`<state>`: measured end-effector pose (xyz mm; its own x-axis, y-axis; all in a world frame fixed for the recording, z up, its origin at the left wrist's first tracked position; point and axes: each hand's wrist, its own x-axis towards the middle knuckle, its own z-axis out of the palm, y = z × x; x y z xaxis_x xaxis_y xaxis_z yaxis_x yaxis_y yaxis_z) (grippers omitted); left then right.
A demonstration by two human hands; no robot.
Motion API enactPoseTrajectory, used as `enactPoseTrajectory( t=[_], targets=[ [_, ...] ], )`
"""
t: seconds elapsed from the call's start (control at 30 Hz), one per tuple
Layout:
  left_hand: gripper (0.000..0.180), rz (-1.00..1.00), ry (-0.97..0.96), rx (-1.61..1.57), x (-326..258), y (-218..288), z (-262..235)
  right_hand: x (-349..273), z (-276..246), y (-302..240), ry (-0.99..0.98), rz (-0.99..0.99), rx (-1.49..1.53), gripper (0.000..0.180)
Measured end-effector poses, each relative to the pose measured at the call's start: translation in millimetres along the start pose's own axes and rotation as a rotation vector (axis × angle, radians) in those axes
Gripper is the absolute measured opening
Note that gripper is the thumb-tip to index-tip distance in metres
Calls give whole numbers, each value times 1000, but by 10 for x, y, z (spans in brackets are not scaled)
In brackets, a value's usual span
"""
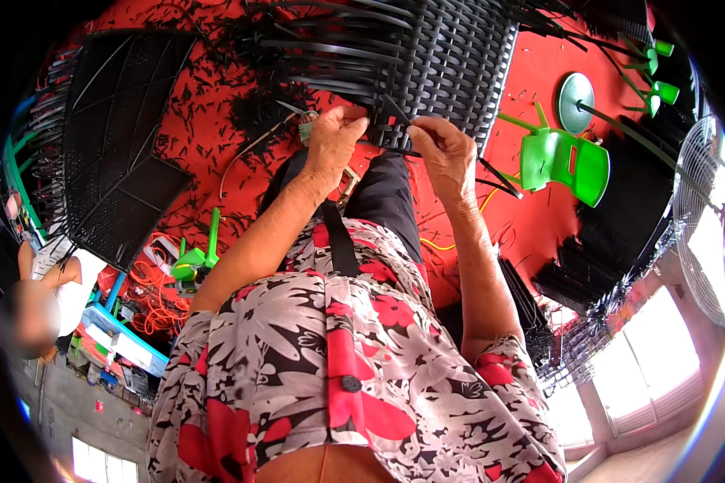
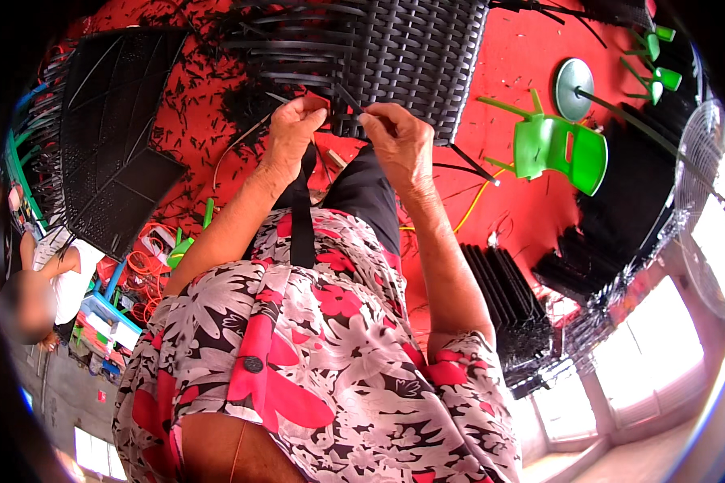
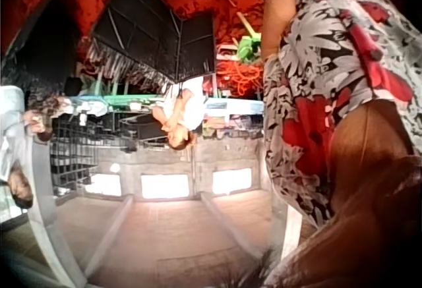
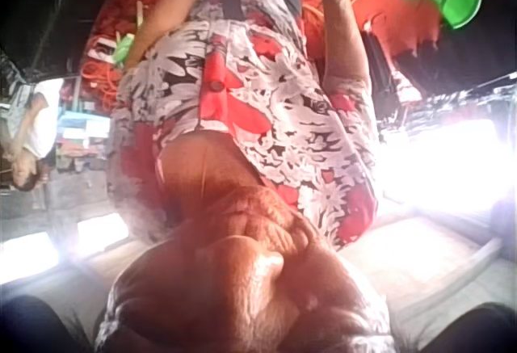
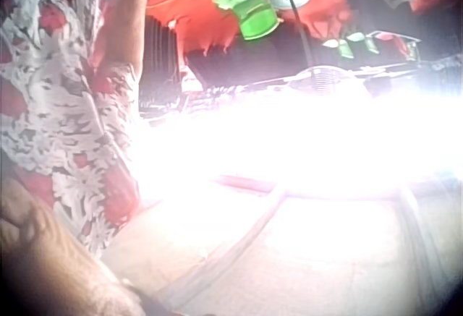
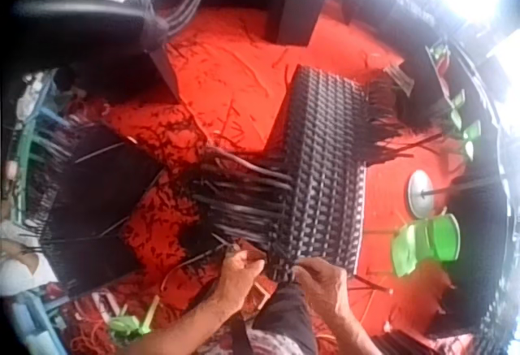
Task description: The person is weaving black plastic strips into the frame of a chair by hand, threading the strips through the existing weave and pulling them into place.
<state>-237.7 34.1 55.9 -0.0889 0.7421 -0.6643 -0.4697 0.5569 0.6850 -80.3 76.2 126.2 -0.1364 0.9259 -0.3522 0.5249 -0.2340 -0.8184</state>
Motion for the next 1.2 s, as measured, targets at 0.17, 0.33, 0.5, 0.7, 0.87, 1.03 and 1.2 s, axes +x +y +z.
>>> enactPoseTrajectory(
  t=[0.17, 0.33, 0.5, 0.7, 0.87, 1.03, 1.2],
  targets=[
    [11, 449, 108, 360, -69, -74, 47, -78, 16, -161, 58, -46, -210, 15],
    [10, 323, 113, 313, -63, -55, 97, -92, 26, -63, -15, -169, -216, 14],
    [10, 124, 65, 103, -19, 4, 124, -33, -37, -92, -48, -173, -274, 11],
    [7, 75, 30, -40, 19, -56, 108, -21, -14, -105, -12, -135, -341, 8],
    [7, 68, 47, -25, 33, -70, 115, 11, -13, -91, -17, -171, -366, 7],
    [7, 55, 55, -53, 37, -71, 126, 19, -26, -112, -9, -184, -379, 7],
    [7, 48, 50, -109, 19, -48, 145, 31, -54, -105, -91, -119, -429, 10]
  ],
)
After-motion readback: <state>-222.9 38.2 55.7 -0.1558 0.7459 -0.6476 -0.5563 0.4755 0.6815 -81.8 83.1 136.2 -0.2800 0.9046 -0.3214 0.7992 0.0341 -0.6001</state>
